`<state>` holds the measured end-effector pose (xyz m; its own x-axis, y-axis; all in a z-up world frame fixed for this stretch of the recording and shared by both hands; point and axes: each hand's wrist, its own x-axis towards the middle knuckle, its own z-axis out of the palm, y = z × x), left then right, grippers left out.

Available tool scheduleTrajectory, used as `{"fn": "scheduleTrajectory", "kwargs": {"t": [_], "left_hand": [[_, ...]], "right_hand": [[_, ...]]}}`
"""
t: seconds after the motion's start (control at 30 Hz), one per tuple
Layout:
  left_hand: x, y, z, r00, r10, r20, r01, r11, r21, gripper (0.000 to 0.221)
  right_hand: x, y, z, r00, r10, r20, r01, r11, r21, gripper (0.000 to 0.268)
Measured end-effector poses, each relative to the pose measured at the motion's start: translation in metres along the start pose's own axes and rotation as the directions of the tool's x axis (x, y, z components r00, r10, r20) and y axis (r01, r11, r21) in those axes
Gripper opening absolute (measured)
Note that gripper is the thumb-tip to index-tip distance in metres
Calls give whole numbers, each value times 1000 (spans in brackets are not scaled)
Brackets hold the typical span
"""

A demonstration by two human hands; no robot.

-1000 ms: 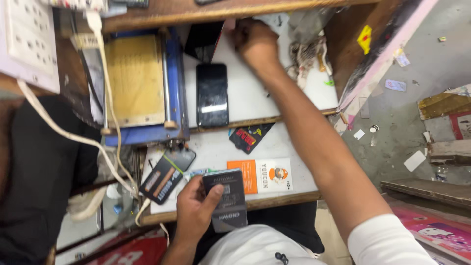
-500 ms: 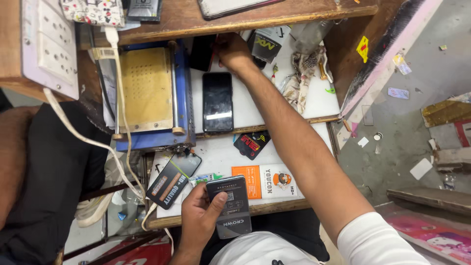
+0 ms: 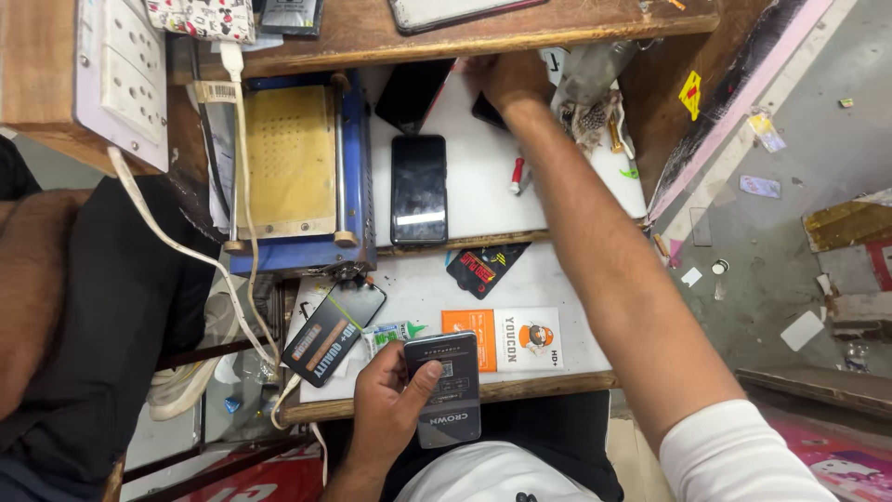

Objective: The person cleans the back of a smartphone with a cloth and toothbrush, then applies adhesive to the frame and reassembles the back cover. They secure the device with rubber bands and inspect the finished assembly.

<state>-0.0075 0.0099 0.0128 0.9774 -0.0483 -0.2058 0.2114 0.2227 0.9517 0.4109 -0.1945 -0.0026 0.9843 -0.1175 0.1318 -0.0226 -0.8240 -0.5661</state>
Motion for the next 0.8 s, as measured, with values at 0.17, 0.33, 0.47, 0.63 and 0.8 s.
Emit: {"fn": "scheduleTrajectory", "kwargs": {"t": [0.17,0.33,0.47,0.63,0.8], "left_hand": [[2,3,2,1000,10,12,-10,1000,15,18],[0,2,2,1000,7,-4,-7,1000,-9,19],[0,7,-1,1000,21,-17,-21,1000,-22,21],[4,3,-2,1000,13,-15,-14,999,-38,19],[4,4,2,998,54,43,-55,998,14,17]], "right_hand": [[16,10,2,994,-70,-79,52,976,-210,41],[7,-21,29,998,10,69,-35,924,382,23],[-7,-34,23,963,128,235,-258,678,688,21],[-47,-9,36,969,127,213,-246,386,889,51],[-74,-10,40,945,101,310,-316,520,794,46]]}}
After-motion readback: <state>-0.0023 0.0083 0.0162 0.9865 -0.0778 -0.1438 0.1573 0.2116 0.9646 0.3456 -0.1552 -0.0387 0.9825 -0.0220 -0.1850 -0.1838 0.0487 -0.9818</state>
